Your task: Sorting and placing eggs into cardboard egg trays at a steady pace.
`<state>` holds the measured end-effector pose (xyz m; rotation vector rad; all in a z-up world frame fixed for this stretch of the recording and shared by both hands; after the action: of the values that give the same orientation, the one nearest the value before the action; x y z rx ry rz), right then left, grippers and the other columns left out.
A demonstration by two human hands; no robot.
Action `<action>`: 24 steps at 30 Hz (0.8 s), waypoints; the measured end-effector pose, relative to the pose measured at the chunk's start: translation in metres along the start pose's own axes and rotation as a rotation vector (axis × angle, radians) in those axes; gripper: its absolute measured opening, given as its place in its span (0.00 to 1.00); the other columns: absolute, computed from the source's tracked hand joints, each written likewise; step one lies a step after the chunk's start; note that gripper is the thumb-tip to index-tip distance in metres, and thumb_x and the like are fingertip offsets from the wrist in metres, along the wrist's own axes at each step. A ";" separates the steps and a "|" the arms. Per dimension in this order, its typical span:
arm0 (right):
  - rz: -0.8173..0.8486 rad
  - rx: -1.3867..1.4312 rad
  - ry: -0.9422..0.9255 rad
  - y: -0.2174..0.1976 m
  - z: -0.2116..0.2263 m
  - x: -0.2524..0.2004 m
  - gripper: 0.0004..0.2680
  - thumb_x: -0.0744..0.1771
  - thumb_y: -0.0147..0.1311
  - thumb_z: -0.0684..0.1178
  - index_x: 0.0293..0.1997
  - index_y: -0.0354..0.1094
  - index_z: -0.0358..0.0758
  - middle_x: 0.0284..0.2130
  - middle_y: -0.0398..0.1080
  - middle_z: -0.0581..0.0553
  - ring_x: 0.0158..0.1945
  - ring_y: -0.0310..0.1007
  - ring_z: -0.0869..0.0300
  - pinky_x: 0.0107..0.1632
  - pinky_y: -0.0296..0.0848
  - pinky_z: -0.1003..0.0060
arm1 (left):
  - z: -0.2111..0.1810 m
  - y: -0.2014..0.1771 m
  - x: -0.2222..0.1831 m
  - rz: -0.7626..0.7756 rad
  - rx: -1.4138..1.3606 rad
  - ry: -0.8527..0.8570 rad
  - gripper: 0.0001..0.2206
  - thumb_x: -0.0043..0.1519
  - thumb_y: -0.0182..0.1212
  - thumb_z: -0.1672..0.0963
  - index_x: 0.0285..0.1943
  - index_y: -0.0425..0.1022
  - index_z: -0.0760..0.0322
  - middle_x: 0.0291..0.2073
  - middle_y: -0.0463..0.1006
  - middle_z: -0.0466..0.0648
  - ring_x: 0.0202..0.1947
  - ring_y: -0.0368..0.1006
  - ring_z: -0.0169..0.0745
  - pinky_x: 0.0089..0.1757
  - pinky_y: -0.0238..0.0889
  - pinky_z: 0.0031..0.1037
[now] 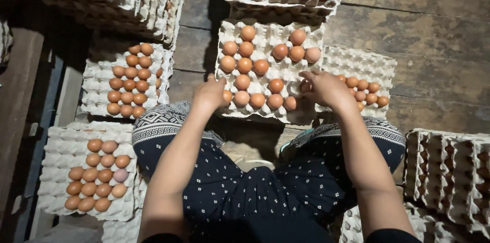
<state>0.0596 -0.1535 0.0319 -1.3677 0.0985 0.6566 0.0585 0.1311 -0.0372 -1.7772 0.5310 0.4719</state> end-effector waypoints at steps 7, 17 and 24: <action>0.043 0.094 0.120 -0.011 -0.009 -0.016 0.23 0.62 0.59 0.52 0.64 0.58 0.47 0.54 0.67 0.33 0.57 0.69 0.38 0.55 0.70 0.42 | -0.051 -0.061 -0.047 -0.327 0.104 0.214 0.24 0.51 0.67 0.53 0.55 0.71 0.65 0.52 0.67 0.61 0.51 0.67 0.67 0.48 0.63 0.48; -0.097 0.156 0.158 -0.013 -0.035 -0.009 0.17 0.65 0.49 0.51 0.62 0.61 0.49 0.50 0.71 0.41 0.55 0.70 0.42 0.52 0.71 0.43 | -0.116 0.000 -0.034 -0.408 0.256 0.601 0.22 0.42 0.70 0.49 0.45 0.75 0.56 0.40 0.70 0.47 0.48 0.63 0.47 0.48 0.57 0.38; -0.267 0.129 0.113 -0.033 -0.045 -0.003 0.18 0.63 0.54 0.53 0.60 0.64 0.47 0.48 0.71 0.39 0.52 0.71 0.40 0.48 0.73 0.43 | -0.127 0.008 -0.030 -0.384 0.380 0.551 0.25 0.41 0.74 0.52 0.47 0.74 0.61 0.43 0.72 0.51 0.51 0.62 0.49 0.50 0.54 0.40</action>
<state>0.0869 -0.1976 0.0516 -1.2647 0.0465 0.3442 0.0354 0.0102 0.0063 -1.5736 0.5908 -0.3799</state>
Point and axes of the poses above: each hand's wrist, its own x-axis towards the middle knuckle, its own y-axis out of the palm, z = x × y, the point moved 10 cm from there along x, towards the middle knuckle
